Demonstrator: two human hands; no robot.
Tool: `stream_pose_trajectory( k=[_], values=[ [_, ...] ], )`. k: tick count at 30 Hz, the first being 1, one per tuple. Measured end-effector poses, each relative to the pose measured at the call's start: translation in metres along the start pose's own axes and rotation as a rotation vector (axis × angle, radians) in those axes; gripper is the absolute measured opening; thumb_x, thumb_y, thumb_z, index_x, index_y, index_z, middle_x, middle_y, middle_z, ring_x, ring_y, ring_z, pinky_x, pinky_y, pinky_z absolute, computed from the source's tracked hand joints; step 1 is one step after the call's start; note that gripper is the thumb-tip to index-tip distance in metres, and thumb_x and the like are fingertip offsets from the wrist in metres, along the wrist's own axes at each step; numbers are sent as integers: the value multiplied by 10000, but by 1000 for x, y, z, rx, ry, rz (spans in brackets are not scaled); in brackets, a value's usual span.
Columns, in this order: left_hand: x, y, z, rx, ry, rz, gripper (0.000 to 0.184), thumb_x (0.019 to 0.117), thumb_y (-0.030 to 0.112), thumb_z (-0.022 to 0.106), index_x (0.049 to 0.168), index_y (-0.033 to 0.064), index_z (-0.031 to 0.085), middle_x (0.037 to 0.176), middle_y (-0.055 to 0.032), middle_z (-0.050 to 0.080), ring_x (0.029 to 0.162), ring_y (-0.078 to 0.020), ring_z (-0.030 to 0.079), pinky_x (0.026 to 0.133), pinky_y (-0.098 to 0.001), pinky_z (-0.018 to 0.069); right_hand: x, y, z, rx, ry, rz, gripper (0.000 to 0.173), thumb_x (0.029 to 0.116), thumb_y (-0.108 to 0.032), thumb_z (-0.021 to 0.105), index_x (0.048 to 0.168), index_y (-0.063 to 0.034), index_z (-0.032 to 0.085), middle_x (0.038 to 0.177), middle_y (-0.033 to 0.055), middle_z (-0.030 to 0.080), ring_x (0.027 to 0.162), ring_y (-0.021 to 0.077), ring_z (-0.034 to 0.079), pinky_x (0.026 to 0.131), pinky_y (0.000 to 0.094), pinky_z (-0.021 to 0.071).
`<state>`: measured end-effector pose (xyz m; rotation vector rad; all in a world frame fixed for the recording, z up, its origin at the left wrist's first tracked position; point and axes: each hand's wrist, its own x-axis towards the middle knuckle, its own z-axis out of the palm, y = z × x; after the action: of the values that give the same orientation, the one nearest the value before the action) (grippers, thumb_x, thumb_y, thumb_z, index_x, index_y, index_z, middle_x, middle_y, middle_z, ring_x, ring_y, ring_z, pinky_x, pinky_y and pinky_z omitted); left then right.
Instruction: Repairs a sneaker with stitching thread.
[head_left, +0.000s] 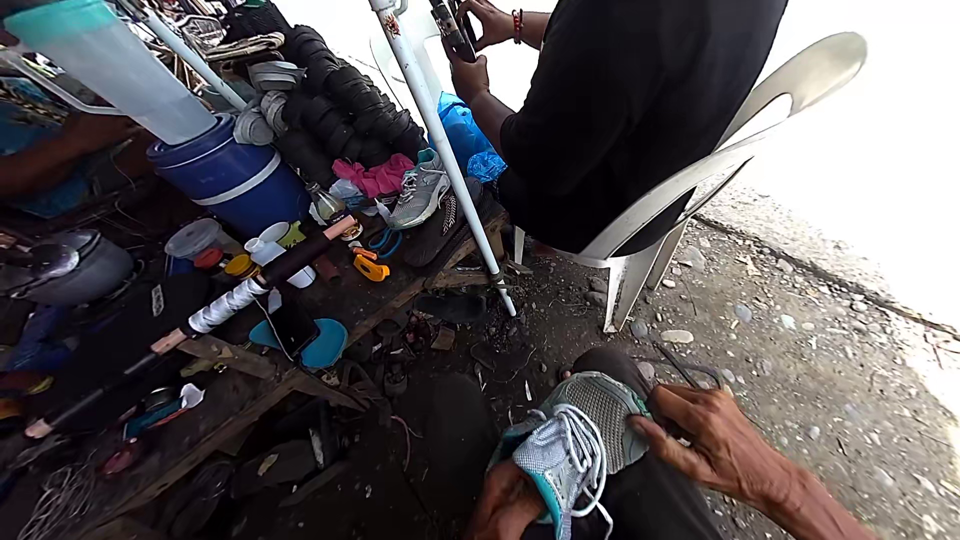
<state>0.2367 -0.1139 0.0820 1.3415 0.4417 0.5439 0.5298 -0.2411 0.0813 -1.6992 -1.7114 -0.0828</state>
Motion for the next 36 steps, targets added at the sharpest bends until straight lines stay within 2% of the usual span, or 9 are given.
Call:
stream_pose_trajectory(
  k=[2,6,14,16,19,22,24,33,36],
  values=[
    [16,-8,5,-291,-99,-68,287,947,316,681,1215,227,733,1142,29,746,1060,-74,688,970,-320,555,-2,0,-3,49,-15,22,529,1024,-574,491,717,-147,553,572,-23,481,471,80,480,417,273,376],
    [45,-16,10,-511,-250,-156,360,881,412,769,1162,188,760,1096,2,762,1021,-88,710,945,-295,566,-5,0,-4,127,-28,74,519,1018,-583,512,733,-152,560,572,-32,474,471,74,471,420,275,371],
    [60,-13,37,-545,-162,-269,281,796,282,859,1037,160,783,962,-9,774,886,-92,731,854,-283,595,-5,-3,-5,202,-37,110,525,1019,-591,518,740,-149,564,567,-34,466,471,71,458,424,273,366],
    [61,-16,40,-606,-179,-237,265,817,282,838,1055,178,788,986,4,777,911,-84,732,869,-278,594,-4,-5,-6,198,-45,108,523,1021,-592,514,742,-150,556,573,-33,462,475,72,457,425,270,367],
    [65,-15,40,-752,-159,-226,343,838,473,785,1047,200,791,1006,2,777,952,-93,734,888,-285,590,-2,-6,-6,186,-39,106,529,1027,-589,502,741,-146,546,568,-30,446,472,79,446,425,274,356],
    [69,-2,43,-753,-37,-314,474,886,627,660,954,172,775,886,-31,762,832,-111,739,763,-288,615,-2,-6,-6,183,-52,123,535,1025,-600,494,744,-148,545,567,-27,444,468,91,449,420,291,353],
    [69,0,42,-730,-24,-342,489,975,604,547,995,160,750,917,-43,757,862,-114,734,780,-287,611,-1,-7,-8,179,-82,138,539,1021,-619,484,755,-156,551,571,-30,449,470,95,456,419,299,359],
    [76,-5,38,-811,-28,-303,392,951,507,644,967,132,758,880,-61,753,817,-131,741,740,-290,618,19,-2,-11,216,-226,175,585,1008,-678,439,792,-149,562,568,-14,438,491,136,481,445,341,380],
    [82,-4,42,-752,69,-283,313,986,426,604,937,148,740,836,-36,739,772,-102,728,697,-265,613,25,-1,-7,226,-239,200,599,1003,-693,428,799,-145,559,561,-10,429,488,148,481,446,354,382]
  ],
)
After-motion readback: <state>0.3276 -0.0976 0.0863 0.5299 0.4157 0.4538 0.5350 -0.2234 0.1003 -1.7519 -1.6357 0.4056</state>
